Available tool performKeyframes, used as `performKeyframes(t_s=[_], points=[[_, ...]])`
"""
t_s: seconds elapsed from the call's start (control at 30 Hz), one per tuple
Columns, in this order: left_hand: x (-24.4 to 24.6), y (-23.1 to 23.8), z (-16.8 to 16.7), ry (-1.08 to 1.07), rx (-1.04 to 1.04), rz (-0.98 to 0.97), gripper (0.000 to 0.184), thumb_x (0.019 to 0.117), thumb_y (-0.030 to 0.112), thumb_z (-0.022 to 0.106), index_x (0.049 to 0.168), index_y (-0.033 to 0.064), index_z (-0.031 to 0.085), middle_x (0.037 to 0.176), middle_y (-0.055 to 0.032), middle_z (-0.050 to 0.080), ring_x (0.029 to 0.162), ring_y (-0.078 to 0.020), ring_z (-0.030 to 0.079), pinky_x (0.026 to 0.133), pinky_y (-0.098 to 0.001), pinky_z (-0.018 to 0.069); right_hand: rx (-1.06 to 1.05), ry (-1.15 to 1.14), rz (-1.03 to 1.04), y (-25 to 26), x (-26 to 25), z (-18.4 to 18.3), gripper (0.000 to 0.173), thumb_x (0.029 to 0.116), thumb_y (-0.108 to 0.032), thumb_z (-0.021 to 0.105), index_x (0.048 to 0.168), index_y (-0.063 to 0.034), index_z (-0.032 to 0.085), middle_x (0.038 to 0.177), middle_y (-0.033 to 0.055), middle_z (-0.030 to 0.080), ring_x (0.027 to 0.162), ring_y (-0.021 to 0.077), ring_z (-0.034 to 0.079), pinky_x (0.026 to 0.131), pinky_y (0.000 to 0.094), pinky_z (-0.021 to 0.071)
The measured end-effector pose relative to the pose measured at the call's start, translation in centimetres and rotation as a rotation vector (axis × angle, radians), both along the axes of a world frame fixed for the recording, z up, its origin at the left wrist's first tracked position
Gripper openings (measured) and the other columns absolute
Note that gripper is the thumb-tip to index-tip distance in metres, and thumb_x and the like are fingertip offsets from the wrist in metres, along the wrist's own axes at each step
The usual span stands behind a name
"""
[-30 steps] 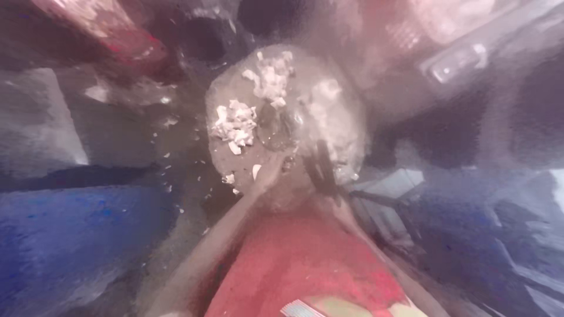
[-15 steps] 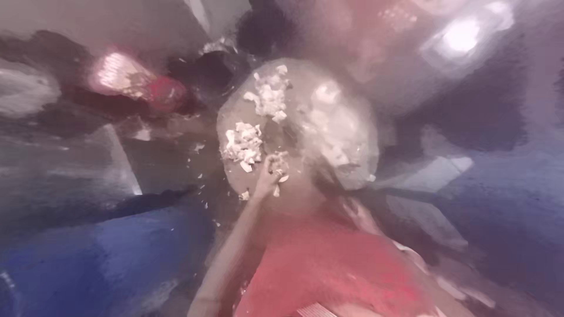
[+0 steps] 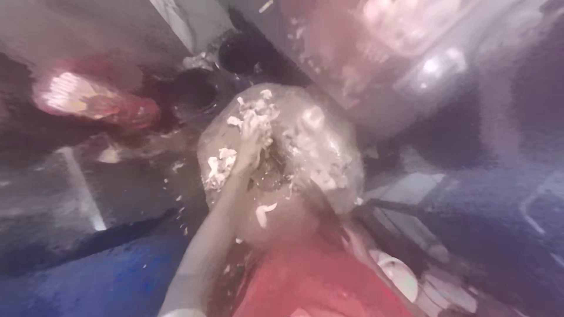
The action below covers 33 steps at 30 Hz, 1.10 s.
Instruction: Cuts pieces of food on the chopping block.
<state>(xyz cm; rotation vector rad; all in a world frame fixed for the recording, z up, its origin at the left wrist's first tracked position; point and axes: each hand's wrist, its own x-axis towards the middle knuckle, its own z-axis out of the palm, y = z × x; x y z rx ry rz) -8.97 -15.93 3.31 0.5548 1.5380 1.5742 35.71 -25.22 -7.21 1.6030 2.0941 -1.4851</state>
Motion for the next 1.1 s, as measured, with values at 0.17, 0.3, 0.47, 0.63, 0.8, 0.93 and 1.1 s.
performKeyframes(t_s=[0.17,0.3,0.47,0.63,0.8,0.93,1.1], points=[[-0.3,-0.7,-0.5,0.627,-0.346,-0.416,0.035,0.1065,0.025,0.056,0.138,0.0086,0.057,0.132,-0.0155,0.064,0.114,-0.0267,0.066,0.099,-0.0491,0.054,-0.042,0.034,-0.108,-1.2,-0.4,0.0,0.037,0.1045,-0.019,0.058,0.135,0.001,0.061,0.121,0.0206,0.07,0.112,0.0279,0.069,0.104,0.0459,0.0522],[4.1,-10.0,-2.0,0.744,-0.818,-1.023,0.039,0.1016,0.029,0.061,0.133,0.0071,0.064,0.126,-0.0215,0.066,0.116,-0.0387,0.064,0.1,-0.0604,0.0486,-0.035,-0.038,-0.088,-1.1,-0.2,0.2,0.039,0.105,-0.021,0.057,0.137,0.002,0.06,0.127,0.0232,0.068,0.119,0.0328,0.066,0.108,0.0499,0.0484],[7.5,-20.3,-7.0,0.874,-1.092,-0.92,0.045,0.1024,0.041,0.052,0.107,0.0009,0.072,0.11,-0.023,0.071,0.108,-0.0431,0.067,0.089,-0.0643,0.0522,0.042,0.058,-0.021,-1.0,1.3,-2.0,0.04,0.1018,-0.013,0.058,0.138,0.0046,0.058,0.124,0.0232,0.069,0.115,0.0303,0.068,0.105,0.0468,0.0514],[6.0,-20.2,-6.7,0.624,-0.835,-0.454,0.042,0.1031,0.041,0.055,0.126,0.0073,0.066,0.112,-0.0162,0.071,0.104,-0.0307,0.069,0.094,-0.0539,0.0549,0.156,0.134,0.158,1.3,1.8,-2.9,0.036,0.1038,-0.026,0.059,0.13,-0.001,0.065,0.115,0.0167,0.073,0.106,0.0259,0.071,0.098,0.0467,0.056],[8.1,-18.7,-9.7,0.274,-0.527,-0.218,0.038,0.1019,0.03,0.063,0.133,0.0083,0.058,0.11,-0.0099,0.07,0.086,-0.0171,0.071,0.078,-0.0363,0.0614,0.017,-0.043,0.221,3.0,-2.2,1.0,0.054,0.1044,-0.051,0.051,0.137,-0.0097,0.062,0.121,0.0167,0.071,0.111,0.0285,0.069,0.101,0.053,0.0527],[10.3,-18.5,-14.0,0.166,-0.496,-0.182,0.035,0.1043,0.026,0.06,0.133,0.0055,0.057,0.102,-0.0089,0.074,0.08,-0.0163,0.073,0.072,-0.0351,0.0633,0.012,0.002,0.203,3.3,-7.4,7.2,0.051,0.1062,-0.047,0.048,0.133,-0.0068,0.063,0.107,0.0137,0.071,0.097,0.0235,0.07,0.091,0.0485,0.056],[10.1,-18.3,-12.4,0.058,-0.482,-0.085,0.03,0.1038,0.021,0.06,0.125,0.0009,0.06,0.091,-0.0096,0.073,0.07,-0.0158,0.072,0.064,-0.0317,0.0624,0.09,0.639,0.227,1.1,-12.2,14.7,0.067,0.1066,-0.055,0.038,0.133,0.0035,0.057,0.104,0.0044,0.068,0.087,0.0024,0.064,0.079,0.0233,0.0569]])
